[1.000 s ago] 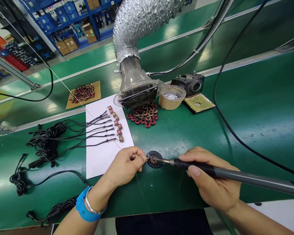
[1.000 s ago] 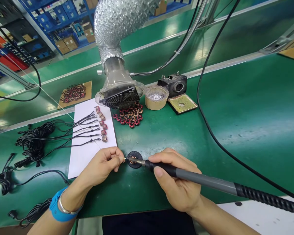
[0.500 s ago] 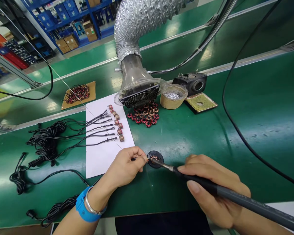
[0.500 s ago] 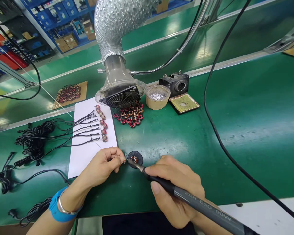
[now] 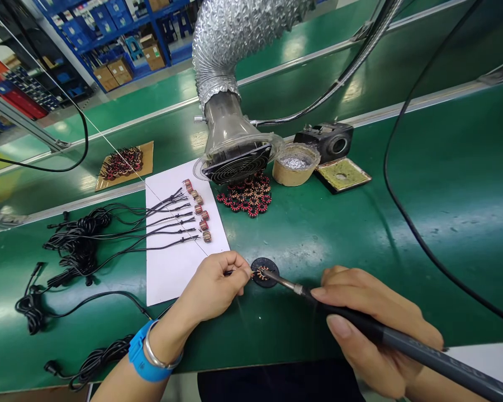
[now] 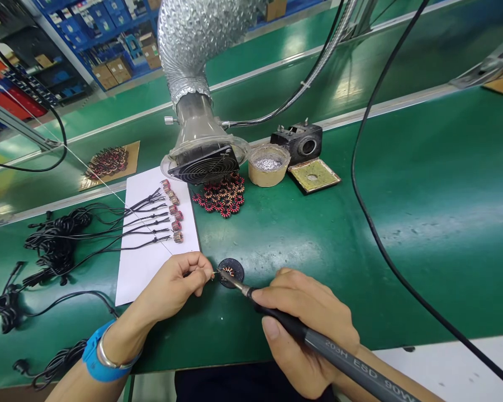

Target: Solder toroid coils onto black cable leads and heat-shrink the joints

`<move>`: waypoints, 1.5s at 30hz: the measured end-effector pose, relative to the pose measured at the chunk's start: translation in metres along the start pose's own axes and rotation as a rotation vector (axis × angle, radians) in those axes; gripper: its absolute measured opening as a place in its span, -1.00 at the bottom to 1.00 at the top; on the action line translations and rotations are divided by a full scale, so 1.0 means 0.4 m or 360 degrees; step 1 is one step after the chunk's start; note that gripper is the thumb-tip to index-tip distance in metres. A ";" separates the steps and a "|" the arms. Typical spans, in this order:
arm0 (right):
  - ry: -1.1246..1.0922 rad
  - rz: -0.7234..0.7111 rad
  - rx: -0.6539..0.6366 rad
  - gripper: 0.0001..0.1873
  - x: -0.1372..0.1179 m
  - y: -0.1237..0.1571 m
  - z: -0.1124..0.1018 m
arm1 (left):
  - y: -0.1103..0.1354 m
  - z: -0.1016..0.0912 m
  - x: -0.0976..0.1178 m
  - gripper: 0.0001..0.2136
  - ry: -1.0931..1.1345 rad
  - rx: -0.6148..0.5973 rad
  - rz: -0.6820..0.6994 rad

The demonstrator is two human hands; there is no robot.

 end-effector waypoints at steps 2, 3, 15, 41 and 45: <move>0.0004 0.0012 0.0006 -0.59 0.002 0.001 -0.001 | 0.001 -0.001 0.001 -0.87 -0.0008 0.0006 -0.0010; 0.0002 0.0015 0.0010 -0.60 0.002 0.002 -0.002 | 0.001 -0.001 0.003 -0.86 -0.0010 0.0009 -0.0010; -0.0026 0.0031 0.0009 -0.58 0.009 0.015 -0.004 | 0.001 0.000 0.003 -0.85 0.0014 -0.0001 0.0008; 0.0348 0.0273 -0.0877 -0.65 0.076 -0.039 0.145 | 0.035 0.009 0.032 -0.78 -0.0323 -0.0095 0.0231; 0.0222 0.0303 -0.0785 -0.58 0.073 -0.037 0.136 | 0.035 0.012 0.027 -0.79 -0.0309 -0.0049 0.0191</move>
Point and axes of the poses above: each hand's wrist, its own y-axis away from the middle knuckle, its own z-axis out of the palm, x = y × z, the point moved 6 cm from there along -y, towards the middle knuckle, and after that the axes turned 4 degrees about -x, right-handed, at the moved point
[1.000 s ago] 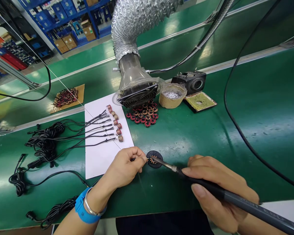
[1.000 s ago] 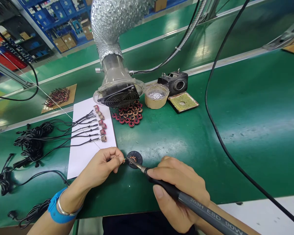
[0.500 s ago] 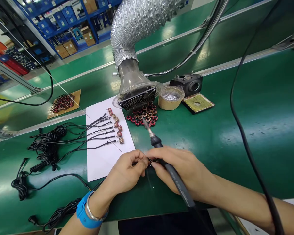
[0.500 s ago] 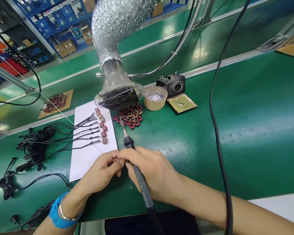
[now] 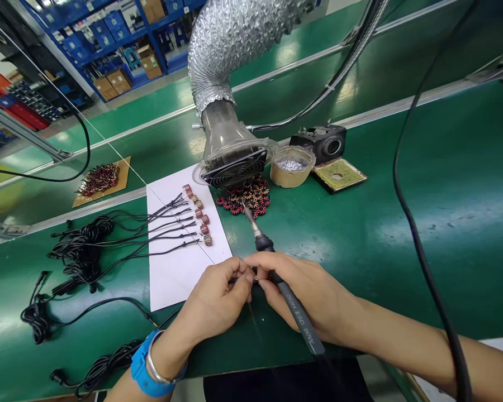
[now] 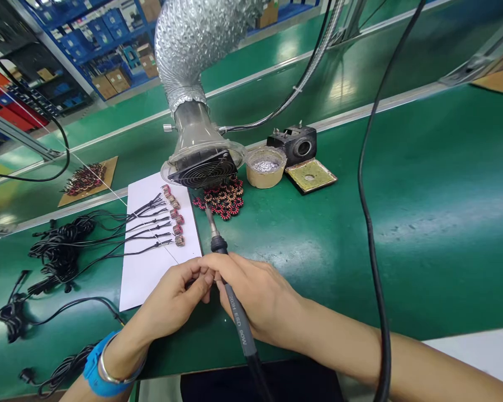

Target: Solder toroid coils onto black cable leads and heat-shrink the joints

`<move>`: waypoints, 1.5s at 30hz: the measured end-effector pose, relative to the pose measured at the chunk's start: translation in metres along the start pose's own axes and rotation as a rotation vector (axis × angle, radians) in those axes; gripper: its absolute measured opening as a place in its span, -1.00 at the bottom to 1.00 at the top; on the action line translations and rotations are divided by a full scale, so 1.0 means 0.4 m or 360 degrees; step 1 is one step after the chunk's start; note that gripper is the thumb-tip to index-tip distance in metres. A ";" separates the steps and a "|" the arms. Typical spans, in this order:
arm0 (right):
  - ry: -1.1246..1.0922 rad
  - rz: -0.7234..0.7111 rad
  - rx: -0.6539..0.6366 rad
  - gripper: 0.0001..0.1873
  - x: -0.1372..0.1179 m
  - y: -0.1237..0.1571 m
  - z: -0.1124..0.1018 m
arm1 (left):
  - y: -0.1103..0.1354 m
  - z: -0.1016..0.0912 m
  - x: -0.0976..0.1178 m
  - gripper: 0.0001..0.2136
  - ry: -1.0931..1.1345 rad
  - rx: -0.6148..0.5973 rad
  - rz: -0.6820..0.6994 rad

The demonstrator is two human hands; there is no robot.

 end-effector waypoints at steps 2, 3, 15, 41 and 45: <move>-0.0030 0.0018 0.0044 -0.56 0.000 0.001 -0.005 | -0.002 0.005 -0.005 -0.79 0.0061 -0.0006 -0.0009; -0.0028 0.0028 0.0063 -0.56 0.000 0.000 -0.007 | -0.003 0.008 -0.007 -0.79 0.0089 -0.0015 -0.0014; -0.0004 -0.0091 0.0074 -0.58 -0.011 0.000 -0.004 | -0.007 0.019 -0.019 -0.79 0.0176 -0.0050 -0.0042; -0.0181 0.0243 0.0800 -0.77 -0.024 0.183 -0.112 | 0.001 0.030 -0.006 -0.85 -0.0047 0.0200 -0.0155; -0.0236 0.0265 0.0764 -0.78 -0.011 0.191 -0.102 | -0.002 0.027 -0.009 -0.83 -0.0104 0.0213 -0.0126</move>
Point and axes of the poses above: each hand's wrist, its own y-axis away from the middle knuckle, its own z-axis out of the palm, x = y × z, the point moved 6 cm from there along -y, towards the middle knuckle, and after that the axes turned 4 degrees about -x, right-handed, at the moved point
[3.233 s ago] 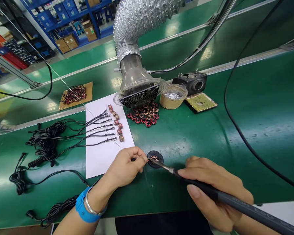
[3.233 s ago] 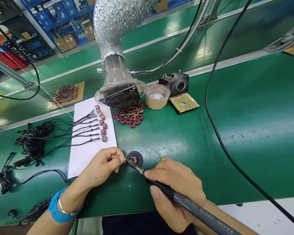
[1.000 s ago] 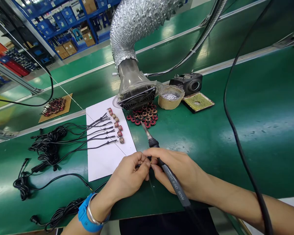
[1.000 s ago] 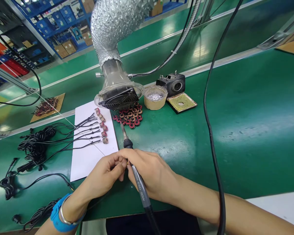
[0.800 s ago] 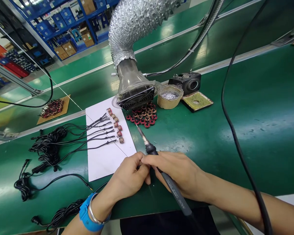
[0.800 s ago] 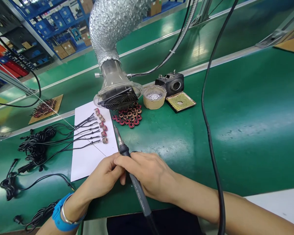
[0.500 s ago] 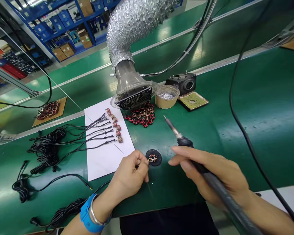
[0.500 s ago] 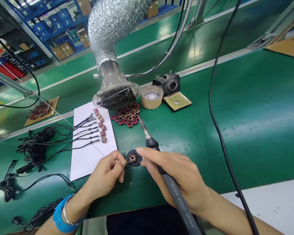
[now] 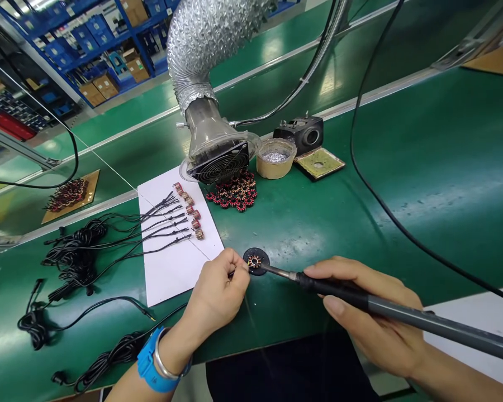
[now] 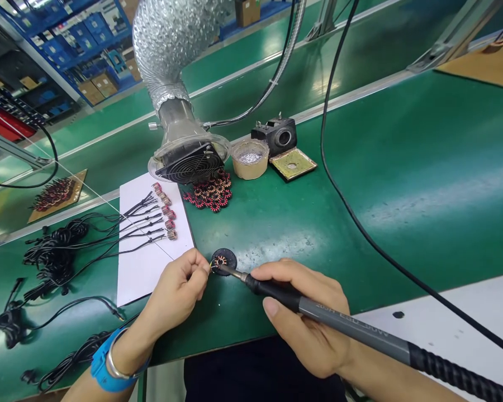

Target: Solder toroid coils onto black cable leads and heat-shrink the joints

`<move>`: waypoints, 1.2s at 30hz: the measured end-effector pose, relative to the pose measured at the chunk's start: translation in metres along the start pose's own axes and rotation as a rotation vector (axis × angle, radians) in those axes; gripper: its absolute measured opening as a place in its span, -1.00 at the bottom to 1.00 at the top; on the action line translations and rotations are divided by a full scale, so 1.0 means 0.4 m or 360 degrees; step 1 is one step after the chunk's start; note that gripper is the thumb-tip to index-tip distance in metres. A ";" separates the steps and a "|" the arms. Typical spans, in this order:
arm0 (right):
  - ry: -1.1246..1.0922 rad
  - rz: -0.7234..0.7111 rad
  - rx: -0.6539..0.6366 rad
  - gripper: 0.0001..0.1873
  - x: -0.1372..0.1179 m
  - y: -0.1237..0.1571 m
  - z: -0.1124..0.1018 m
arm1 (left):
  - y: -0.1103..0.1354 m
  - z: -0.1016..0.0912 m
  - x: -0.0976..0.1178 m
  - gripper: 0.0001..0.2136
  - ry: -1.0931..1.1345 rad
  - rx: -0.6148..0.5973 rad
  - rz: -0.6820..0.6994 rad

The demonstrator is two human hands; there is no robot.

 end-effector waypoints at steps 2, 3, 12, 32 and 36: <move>-0.0030 -0.0012 -0.0007 -0.77 0.002 0.000 0.002 | 0.001 -0.001 -0.001 -0.83 -0.0011 0.0003 0.0010; -0.0039 -0.0019 -0.0013 -0.76 0.002 0.000 0.003 | 0.002 -0.002 -0.001 -0.84 -0.0014 0.0002 0.0011; -0.0068 -0.0056 -0.0051 -0.74 -0.005 0.000 0.013 | 0.007 0.001 0.001 -0.83 -0.0059 -0.0010 0.0010; 0.0044 -0.0278 -0.0072 -0.64 -0.051 -0.016 0.005 | 0.006 -0.002 0.013 -0.84 -0.0125 -0.0012 -0.0007; 0.0002 -0.0274 -0.0071 -0.65 -0.056 -0.020 0.004 | 0.005 -0.003 0.012 -0.85 -0.0121 0.0003 0.0008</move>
Point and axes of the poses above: each hand's wrist, its own y-axis away from the middle knuckle, its own z-axis out of the palm, x = y × z, the point moved 6 cm from there along -y, towards the middle knuckle, and after that the axes turned 4 degrees about -x, right-handed, at the moved point
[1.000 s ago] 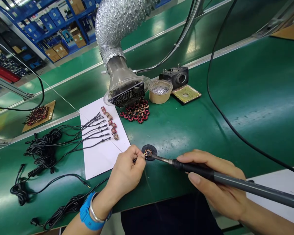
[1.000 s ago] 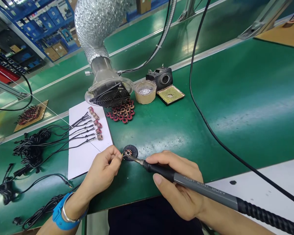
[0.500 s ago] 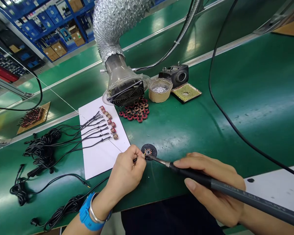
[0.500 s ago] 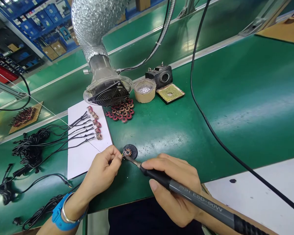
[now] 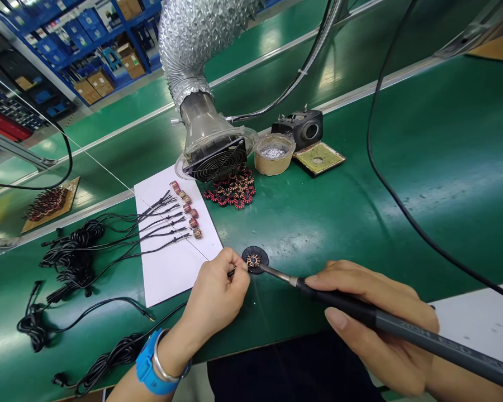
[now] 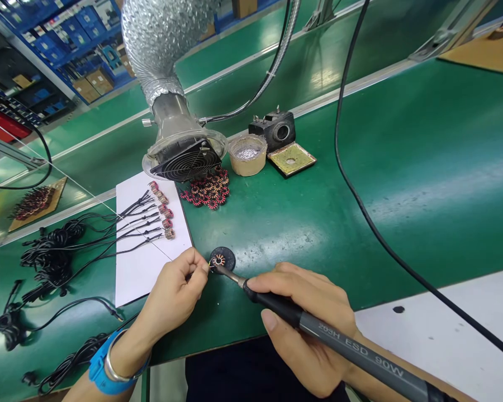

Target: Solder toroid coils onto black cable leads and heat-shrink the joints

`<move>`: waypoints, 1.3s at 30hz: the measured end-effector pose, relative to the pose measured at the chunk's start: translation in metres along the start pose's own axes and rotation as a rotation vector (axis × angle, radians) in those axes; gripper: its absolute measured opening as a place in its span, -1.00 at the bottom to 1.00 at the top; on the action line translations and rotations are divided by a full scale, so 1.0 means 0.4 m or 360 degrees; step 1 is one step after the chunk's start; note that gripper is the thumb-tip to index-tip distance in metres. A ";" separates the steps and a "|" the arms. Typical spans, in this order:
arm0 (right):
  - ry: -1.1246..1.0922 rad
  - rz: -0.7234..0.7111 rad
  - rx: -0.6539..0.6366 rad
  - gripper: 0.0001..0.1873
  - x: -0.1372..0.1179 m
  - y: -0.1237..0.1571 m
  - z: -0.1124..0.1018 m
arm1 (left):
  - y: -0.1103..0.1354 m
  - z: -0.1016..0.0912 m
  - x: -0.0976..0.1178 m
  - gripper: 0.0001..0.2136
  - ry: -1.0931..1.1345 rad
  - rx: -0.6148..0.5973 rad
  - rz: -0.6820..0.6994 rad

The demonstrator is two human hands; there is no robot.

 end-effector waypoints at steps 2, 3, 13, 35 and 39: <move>-0.0016 0.0014 -0.0011 -0.64 -0.001 -0.001 0.001 | 0.000 0.000 0.000 -0.85 -0.0009 0.0005 0.0009; -0.0023 0.0015 -0.0009 -0.63 -0.001 -0.001 0.001 | 0.001 0.000 -0.001 -0.85 -0.0012 0.0007 0.0011; -0.0054 0.0002 0.0040 -0.65 -0.008 -0.011 -0.005 | 0.000 0.000 -0.001 -0.85 0.0024 0.0006 0.0002; 0.0295 -0.0154 -0.0411 -0.76 0.085 -0.068 0.127 | 0.021 0.001 0.016 -0.89 -0.0092 -0.0160 0.0161; 0.0226 -0.0153 -0.0432 -0.80 0.091 -0.070 0.137 | 0.022 0.007 0.014 -0.84 -0.0006 -0.0247 0.0146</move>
Point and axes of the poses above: each hand's wrist, its own y-axis away from the middle knuckle, its own z-axis out of the palm, x = y × z, the point moved 6 cm from there along -y, towards the middle knuckle, and after that the axes turned 4 degrees about -x, right-handed, at the moved point
